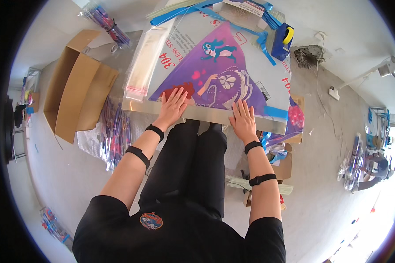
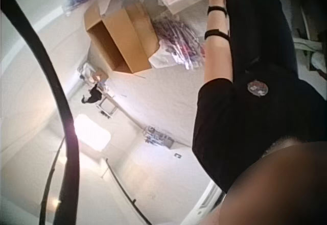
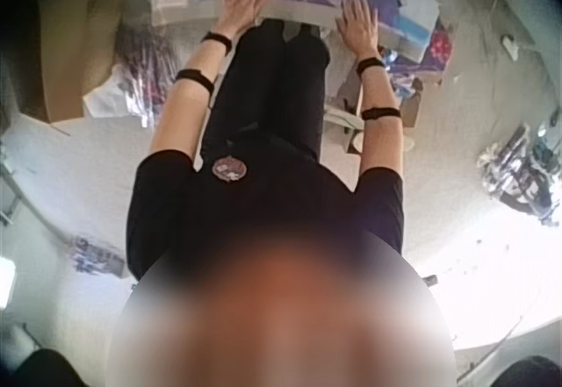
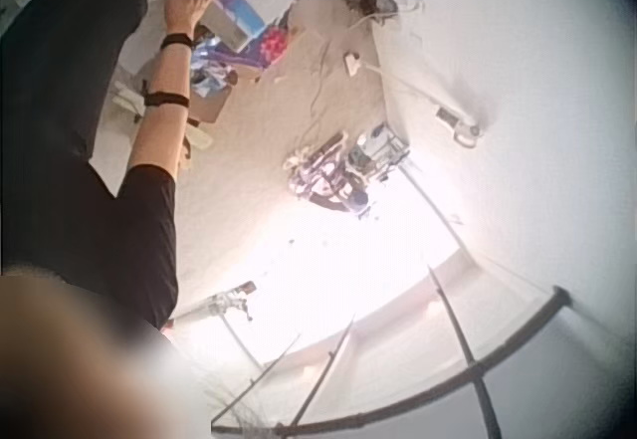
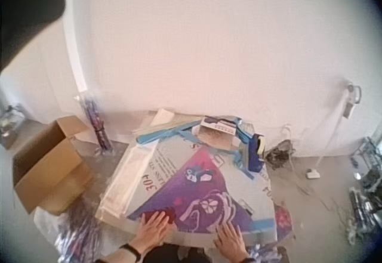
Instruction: Assembling a kite by attaching ribbons and preparing it for packaging into a plastic sleeve.
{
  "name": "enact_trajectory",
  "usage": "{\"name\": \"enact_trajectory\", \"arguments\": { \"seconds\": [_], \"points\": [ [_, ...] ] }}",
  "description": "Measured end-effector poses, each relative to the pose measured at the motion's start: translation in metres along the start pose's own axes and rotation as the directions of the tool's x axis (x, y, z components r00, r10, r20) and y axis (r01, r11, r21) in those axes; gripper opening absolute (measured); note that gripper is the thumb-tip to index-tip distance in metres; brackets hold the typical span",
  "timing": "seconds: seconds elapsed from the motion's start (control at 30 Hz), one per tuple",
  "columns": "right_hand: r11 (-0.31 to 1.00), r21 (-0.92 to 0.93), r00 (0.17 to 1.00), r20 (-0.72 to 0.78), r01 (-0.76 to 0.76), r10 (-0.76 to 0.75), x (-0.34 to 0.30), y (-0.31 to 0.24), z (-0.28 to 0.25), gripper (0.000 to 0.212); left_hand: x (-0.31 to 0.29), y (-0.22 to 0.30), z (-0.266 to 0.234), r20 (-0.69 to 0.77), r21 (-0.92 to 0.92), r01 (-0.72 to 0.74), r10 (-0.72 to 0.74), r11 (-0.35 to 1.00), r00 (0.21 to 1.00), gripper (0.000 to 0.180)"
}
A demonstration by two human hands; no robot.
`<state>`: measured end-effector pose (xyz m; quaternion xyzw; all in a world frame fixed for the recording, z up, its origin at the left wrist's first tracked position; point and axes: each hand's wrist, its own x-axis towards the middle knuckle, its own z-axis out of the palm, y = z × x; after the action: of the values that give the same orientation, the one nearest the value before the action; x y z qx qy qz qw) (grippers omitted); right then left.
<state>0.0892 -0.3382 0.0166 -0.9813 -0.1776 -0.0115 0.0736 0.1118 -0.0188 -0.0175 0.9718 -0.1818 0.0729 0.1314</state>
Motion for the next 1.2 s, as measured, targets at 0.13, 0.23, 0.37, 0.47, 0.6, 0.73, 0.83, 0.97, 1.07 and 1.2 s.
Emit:
{"name": "enact_trajectory", "arguments": {
  "seconds": [0.13,0.23,0.37,0.47,0.6,0.73,0.83,0.97,1.07,1.2],
  "points": [
    [1.0,-0.002,1.0,0.003,-0.017,0.017,0.014,-0.005,-0.001,0.059,0.008,0.002,-0.003,-0.021,0.06,0.016,-0.014,0.998,1.0,0.045],
    [0.997,0.068,0.999,-0.029,0.022,-0.02,0.038,-0.026,-0.001,0.061,0.003,0.001,-0.005,-0.021,0.071,0.008,-0.007,0.997,1.0,0.044],
    [0.994,0.07,0.996,-0.047,0.081,-0.077,0.066,-0.043,0.009,0.058,0.003,0.004,-0.004,-0.022,0.069,0.001,0.0,0.998,1.0,0.044],
    [0.997,0.054,0.997,-0.051,0.058,-0.055,0.071,-0.039,0.014,0.056,0.003,0.004,-0.004,-0.007,0.07,-0.004,0.004,0.998,1.0,0.045],
    [0.999,0.031,0.997,-0.077,-0.006,0.008,0.056,-0.021,0.013,0.056,0.002,0.005,-0.002,0.033,0.071,0.004,-0.007,0.997,0.999,0.046],
    [0.991,0.014,0.988,-0.073,-0.134,0.135,0.041,-0.004,0.011,0.058,0.001,0.001,-0.004,0.018,0.058,0.001,-0.002,0.998,1.0,0.045],
    [0.985,-0.016,0.983,-0.06,-0.174,0.173,0.037,0.003,0.006,0.057,0.011,0.007,-0.007,0.039,0.037,0.048,-0.049,0.998,0.998,0.044],
    [0.985,-0.035,0.984,-0.059,-0.17,0.168,0.041,0.001,0.005,0.057,0.036,0.01,-0.012,0.087,-0.075,0.073,-0.066,0.995,0.994,0.042],
    [0.984,-0.023,0.983,-0.057,-0.175,0.173,0.04,-0.002,0.005,0.057,0.046,0.01,-0.006,-0.03,-0.043,-0.058,0.057,0.997,0.998,0.045],
    [0.984,-0.026,0.983,-0.056,-0.174,0.173,0.038,0.0,0.005,0.058,0.043,0.01,-0.002,0.055,0.038,-0.027,0.025,0.999,0.998,0.051]
  ]
}}
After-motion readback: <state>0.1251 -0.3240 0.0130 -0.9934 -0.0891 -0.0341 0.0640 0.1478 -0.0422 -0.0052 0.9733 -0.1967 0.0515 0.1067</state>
